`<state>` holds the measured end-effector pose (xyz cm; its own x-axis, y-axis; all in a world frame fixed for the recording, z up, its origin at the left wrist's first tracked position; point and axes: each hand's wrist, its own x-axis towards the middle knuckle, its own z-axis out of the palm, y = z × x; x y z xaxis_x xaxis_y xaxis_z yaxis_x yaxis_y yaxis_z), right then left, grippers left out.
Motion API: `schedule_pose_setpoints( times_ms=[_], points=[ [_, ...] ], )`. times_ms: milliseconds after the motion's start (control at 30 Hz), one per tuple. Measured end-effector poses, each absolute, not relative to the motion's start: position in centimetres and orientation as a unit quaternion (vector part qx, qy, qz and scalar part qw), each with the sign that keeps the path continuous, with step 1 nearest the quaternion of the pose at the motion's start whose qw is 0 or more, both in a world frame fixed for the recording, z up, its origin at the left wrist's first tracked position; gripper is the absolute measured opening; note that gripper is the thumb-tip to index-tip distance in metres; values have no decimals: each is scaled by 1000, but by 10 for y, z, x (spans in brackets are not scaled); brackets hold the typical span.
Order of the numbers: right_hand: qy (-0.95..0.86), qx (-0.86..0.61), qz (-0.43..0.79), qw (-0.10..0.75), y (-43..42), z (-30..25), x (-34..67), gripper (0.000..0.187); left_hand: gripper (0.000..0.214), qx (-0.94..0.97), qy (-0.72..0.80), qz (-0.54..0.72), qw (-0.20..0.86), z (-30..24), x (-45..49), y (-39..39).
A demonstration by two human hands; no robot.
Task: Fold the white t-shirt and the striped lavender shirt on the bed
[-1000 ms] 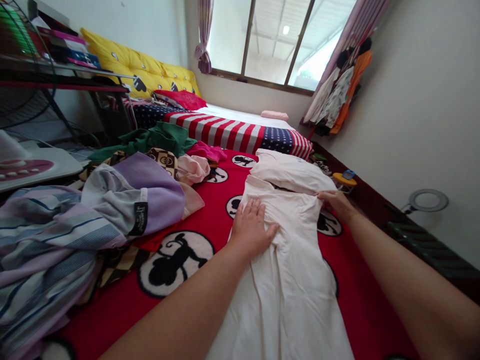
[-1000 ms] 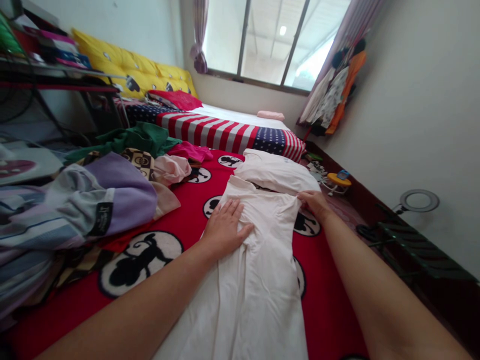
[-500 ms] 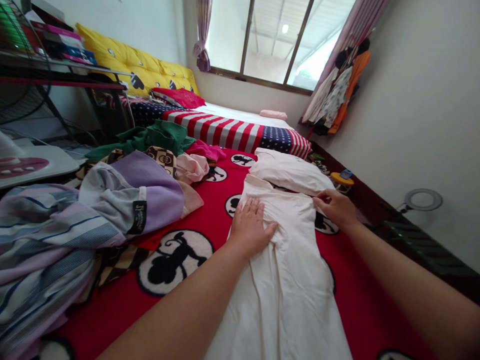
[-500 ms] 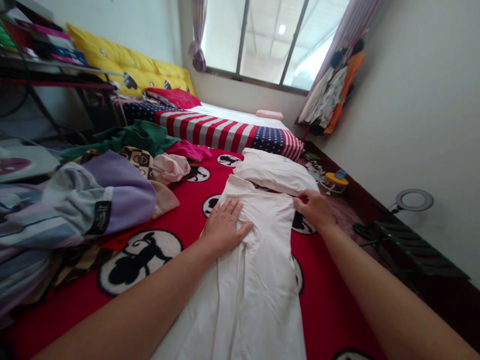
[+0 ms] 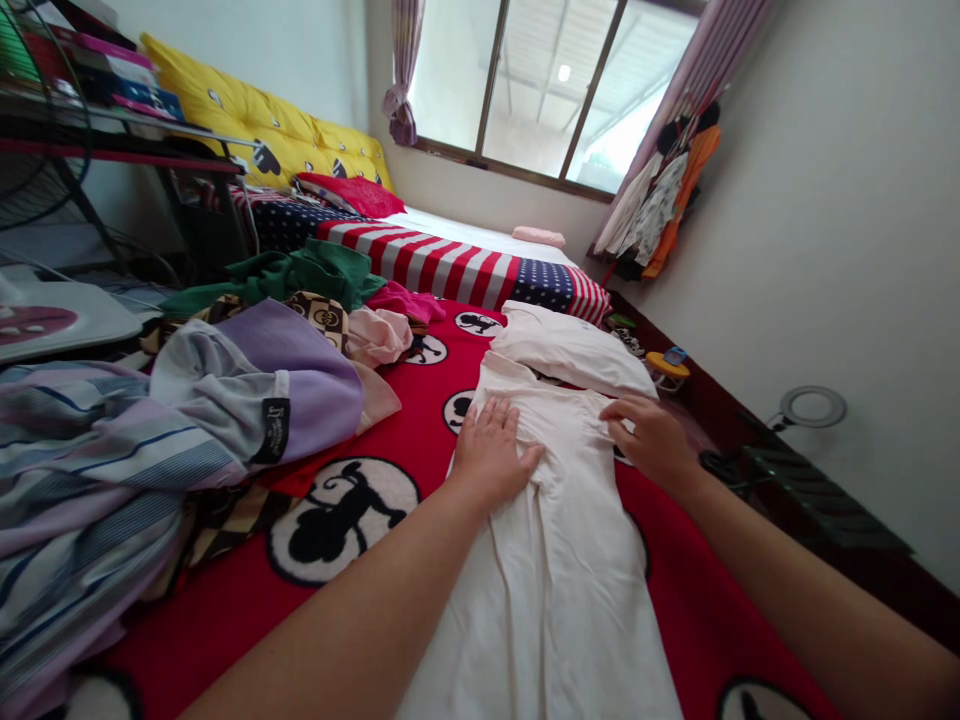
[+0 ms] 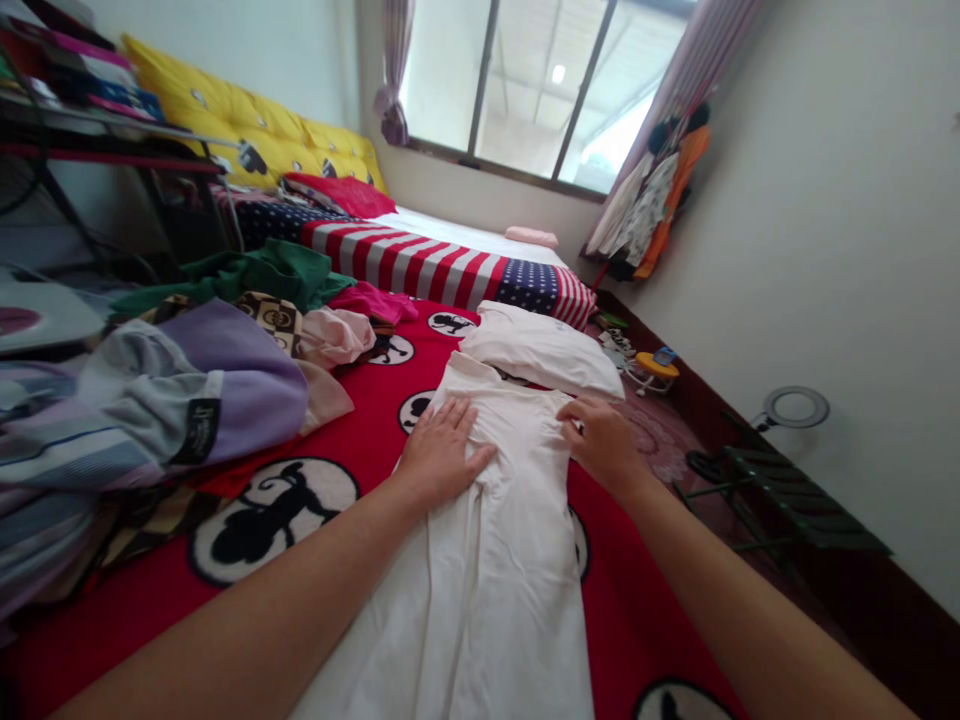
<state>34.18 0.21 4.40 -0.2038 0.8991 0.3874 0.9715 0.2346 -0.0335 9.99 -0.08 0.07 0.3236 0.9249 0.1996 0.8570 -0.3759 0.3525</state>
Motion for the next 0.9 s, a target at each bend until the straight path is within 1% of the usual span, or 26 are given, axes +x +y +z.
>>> schedule_pose_setpoints(
  times_ms=[33,67,133,200,233,267,300,367,400,467,500,567,633,700,800,900],
  points=[
    [-776,-600,-100,164,4,41,339,33,73,808,552,185,91,1,100,-1],
    [-783,-599,-82,145,6,37,338,41,73,808,552,183,92,1,100,-1],
    [-765,-639,-46,65,12,30,341,55,74,808,552,181,95,1,100,0],
    [-692,-720,-30,-22,19,28,342,62,73,808,552,181,97,0,100,0],
    [-657,-751,-38,-45,22,30,339,62,73,808,552,183,96,0,100,0],
    [-638,-766,-57,-50,24,32,335,60,73,808,552,185,95,-1,100,0],
    [-640,-763,-85,-34,26,33,329,59,72,807,552,187,95,-1,100,1],
    [-708,-695,-122,21,26,31,314,57,73,808,548,192,98,-2,100,1],
    [-750,-649,-120,45,25,28,309,58,73,810,545,194,101,-2,99,1],
    [-800,-592,-81,54,25,17,305,61,73,812,539,196,108,-1,98,2],
    [-799,-596,-61,46,25,12,307,62,72,812,539,195,112,0,98,2],
    [-752,-657,-44,29,27,4,316,65,70,810,540,194,118,1,97,3],
    [-692,-720,-39,11,26,3,323,66,68,810,540,194,121,1,96,5],
    [-659,-751,-45,-5,17,7,325,66,67,814,534,195,120,1,95,7],
    [-664,-745,-65,-17,-15,14,320,60,65,818,527,198,117,0,94,9],
    [-697,-714,-65,19,-62,17,318,50,58,823,513,212,119,0,91,11]
  ],
)
